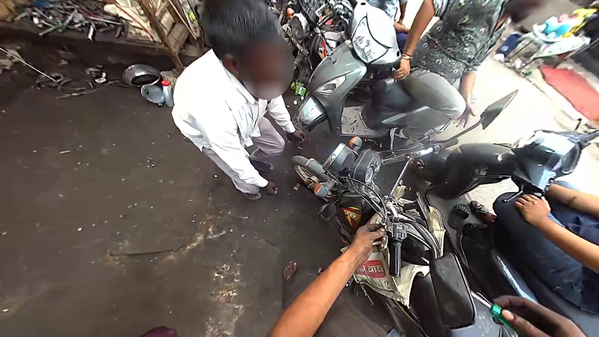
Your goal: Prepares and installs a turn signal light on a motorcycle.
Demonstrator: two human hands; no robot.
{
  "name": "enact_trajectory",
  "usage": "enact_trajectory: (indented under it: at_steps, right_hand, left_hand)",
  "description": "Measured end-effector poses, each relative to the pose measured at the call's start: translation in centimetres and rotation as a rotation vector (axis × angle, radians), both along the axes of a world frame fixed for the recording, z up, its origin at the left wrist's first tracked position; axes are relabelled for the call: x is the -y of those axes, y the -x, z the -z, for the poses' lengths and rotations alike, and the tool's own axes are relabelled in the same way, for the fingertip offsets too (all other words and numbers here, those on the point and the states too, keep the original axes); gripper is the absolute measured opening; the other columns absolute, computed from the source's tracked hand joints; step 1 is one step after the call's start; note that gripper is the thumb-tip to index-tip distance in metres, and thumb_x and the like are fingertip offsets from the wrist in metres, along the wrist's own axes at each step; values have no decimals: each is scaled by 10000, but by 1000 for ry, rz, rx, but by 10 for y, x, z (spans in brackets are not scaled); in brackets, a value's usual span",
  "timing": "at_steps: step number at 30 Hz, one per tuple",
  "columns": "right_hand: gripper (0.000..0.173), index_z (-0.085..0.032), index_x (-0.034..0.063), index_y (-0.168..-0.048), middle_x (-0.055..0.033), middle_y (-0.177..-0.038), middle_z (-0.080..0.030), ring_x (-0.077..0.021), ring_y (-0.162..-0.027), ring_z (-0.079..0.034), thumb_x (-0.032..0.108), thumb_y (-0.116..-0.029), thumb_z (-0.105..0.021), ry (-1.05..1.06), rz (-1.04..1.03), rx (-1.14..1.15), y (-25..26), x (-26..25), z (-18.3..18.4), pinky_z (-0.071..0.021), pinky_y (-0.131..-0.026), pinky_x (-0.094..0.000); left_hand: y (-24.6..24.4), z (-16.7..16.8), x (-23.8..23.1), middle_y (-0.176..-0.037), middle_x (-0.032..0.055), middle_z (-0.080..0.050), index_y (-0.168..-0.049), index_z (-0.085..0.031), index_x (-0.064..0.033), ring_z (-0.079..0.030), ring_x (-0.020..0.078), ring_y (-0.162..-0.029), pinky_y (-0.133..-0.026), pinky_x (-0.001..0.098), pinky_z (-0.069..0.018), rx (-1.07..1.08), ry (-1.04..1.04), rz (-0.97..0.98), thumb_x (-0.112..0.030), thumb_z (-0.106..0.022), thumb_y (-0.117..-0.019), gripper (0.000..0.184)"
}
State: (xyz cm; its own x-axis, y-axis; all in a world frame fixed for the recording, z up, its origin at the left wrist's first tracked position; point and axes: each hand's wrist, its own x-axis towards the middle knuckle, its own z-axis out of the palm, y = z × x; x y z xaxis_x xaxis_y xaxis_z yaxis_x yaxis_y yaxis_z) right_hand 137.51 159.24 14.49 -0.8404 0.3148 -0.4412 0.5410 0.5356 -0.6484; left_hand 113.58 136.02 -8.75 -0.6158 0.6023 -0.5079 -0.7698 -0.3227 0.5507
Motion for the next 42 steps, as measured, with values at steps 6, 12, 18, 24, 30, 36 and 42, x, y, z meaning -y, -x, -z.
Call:
enact_trajectory:
  at_steps: [6, 12, 18, 24, 30, 36, 42]
  right_hand:
    - [336, -746, 169, -1158, -29, -858, -735, -139, -568, -613, 409, -931, -685, -104, -103, 86, 83, 5, -7, -494, -466, -312]
    - [341, -742, 156, -1173, -21, -866, -725, -117, -550, -590, 397, -940, -681, -126, -117, 156, 129, 18, -3, -477, -444, -282]
    - [277, -745, 149, -1144, -16, -830, -717, -108, -518, -570, 335, -955, -665, -158, -121, 209, 137, 26, -10, -456, -427, -271]
    - [275, -748, 154, -1142, -18, -824, -711, -97, -500, -552, 342, -963, -657, -111, -74, 240, 136, 32, -13, -439, -415, -250]
    - [303, -746, 151, -1141, -32, -806, -693, -110, -496, -541, 375, -948, -681, -111, -38, 253, 137, 29, -14, -433, -415, -259]
    - [295, -747, 166, -1123, -41, -765, -670, -115, -468, -523, 395, -943, -696, -92, -34, 282, 145, 29, -15, -433, -404, -261]
    - [380, -684, 121, -975, -14, -618, -591, -68, -406, -430, 394, -1095, -449, -8, -62, 670, 183, 41, -36, -355, -387, -214]
  left_hand:
    - [25, -1, 6, -945, 87, -664, -1225, -622, -6, -639, 147, -748, -677, 303, -559, -43, 28, 249, -86, -635, -1003, 236]
    - [23, 0, 15, -1027, 96, -667, -1283, -625, -21, -627, 133, -782, -693, 297, -545, -113, -12, 276, -118, -643, -1009, 292]
    - [26, -2, 17, -1034, 96, -671, -1291, -630, -31, -619, 122, -764, -677, 285, -531, -128, -19, 305, -161, -661, -1006, 314]
    - [28, -5, 18, -1022, 99, -669, -1252, -644, -16, -611, 118, -755, -674, 272, -524, -116, -4, 320, -154, -665, -1004, 285]
    - [29, -2, 14, -1050, 107, -675, -1265, -642, -26, -627, 130, -787, -693, 281, -533, -99, 5, 332, -163, -669, -1002, 297]
    - [27, 0, 13, -1026, 105, -681, -1253, -648, -22, -630, 126, -759, -664, 270, -533, -79, -6, 296, -148, -681, -992, 292]
    - [28, -6, 18, -1041, 105, -696, -1254, -640, -20, -664, 148, -826, -717, 299, -554, -25, -17, 315, -122, -671, -997, 278]
